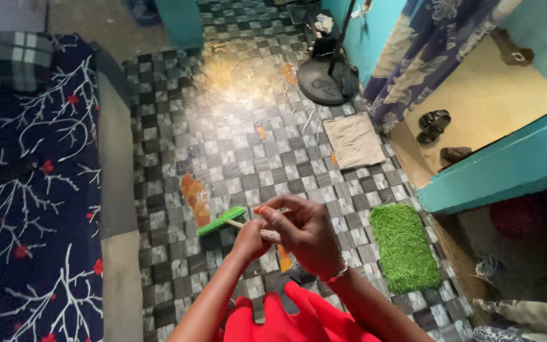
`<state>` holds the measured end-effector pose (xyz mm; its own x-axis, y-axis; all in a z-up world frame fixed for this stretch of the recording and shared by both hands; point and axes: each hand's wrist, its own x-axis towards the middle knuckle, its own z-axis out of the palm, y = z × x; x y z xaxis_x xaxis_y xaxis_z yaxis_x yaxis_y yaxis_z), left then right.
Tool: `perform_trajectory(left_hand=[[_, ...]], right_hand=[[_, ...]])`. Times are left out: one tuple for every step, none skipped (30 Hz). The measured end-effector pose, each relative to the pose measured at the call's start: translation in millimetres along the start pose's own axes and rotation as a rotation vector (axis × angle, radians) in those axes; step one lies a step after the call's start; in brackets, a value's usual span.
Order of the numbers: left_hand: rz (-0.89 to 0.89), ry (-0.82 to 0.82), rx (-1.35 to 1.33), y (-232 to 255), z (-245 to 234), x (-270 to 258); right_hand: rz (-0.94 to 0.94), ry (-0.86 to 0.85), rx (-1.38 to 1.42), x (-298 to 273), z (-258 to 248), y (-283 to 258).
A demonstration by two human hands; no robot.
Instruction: The person sweeps the floor using a broom, moving the broom across the tiled surface and collecting debris.
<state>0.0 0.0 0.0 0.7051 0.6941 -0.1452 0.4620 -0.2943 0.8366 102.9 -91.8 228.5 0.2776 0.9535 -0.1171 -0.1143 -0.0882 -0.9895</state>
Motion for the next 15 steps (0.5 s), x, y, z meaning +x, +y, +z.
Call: perform_trajectory(left_hand=[[-0.007, 0.007, -0.002, 9, -3, -7], [-0.054, -0.025, -0.005, 18, -6, -15], [-0.097, -0.059, -0.004, 26, -9, -22], [-0.100, -0.053, -0.002, 34, -13, -29], [-0.130, -0.057, -0.030, 39, -18, -32], [-0.160, -0.062, -0.058, 41, -23, -34], [-0.159, -0.064, -0.054, 41, -27, -33], [-0.126, -0.028, 0.028, 39, -29, -28], [-0.091, 0.006, 0.108, 36, -31, -23], [-0.089, 0.002, 0.110, 31, -34, -19], [-0.055, 0.021, 0.139, 25, -38, -12], [-0.020, 0.039, 0.168, 17, -42, -5], [-0.018, 0.040, 0.166, 8, -45, 2], [-0.053, 0.063, 0.114, -2, -48, 10], [-0.090, 0.084, 0.061, -15, -50, 17]], right_hand=[[0.003, -0.010, -0.001, -1, 0, -9], [0.018, -0.060, 0.015, -3, 0, -18], [0.028, -0.106, 0.032, -6, 1, -27], [0.026, -0.112, 0.034, -10, 2, -35], [0.029, -0.144, 0.021, -13, 3, -42], [0.031, -0.176, 0.008, -14, 5, -48], [0.030, -0.173, 0.012, -14, 7, -51], [-0.011, -0.175, -0.019, -13, 7, -52], [-0.051, -0.175, -0.051, -12, 8, -53], [-0.051, -0.171, -0.048, -11, 11, -50], [-0.046, -0.158, -0.042, -8, 14, -44], [-0.040, -0.146, -0.035, -5, 17, -37], [-0.041, -0.145, -0.038, 0, 19, -27], [-0.064, -0.134, -0.029, 6, 22, -16], [-0.086, -0.123, -0.020, 12, 25, -1]])
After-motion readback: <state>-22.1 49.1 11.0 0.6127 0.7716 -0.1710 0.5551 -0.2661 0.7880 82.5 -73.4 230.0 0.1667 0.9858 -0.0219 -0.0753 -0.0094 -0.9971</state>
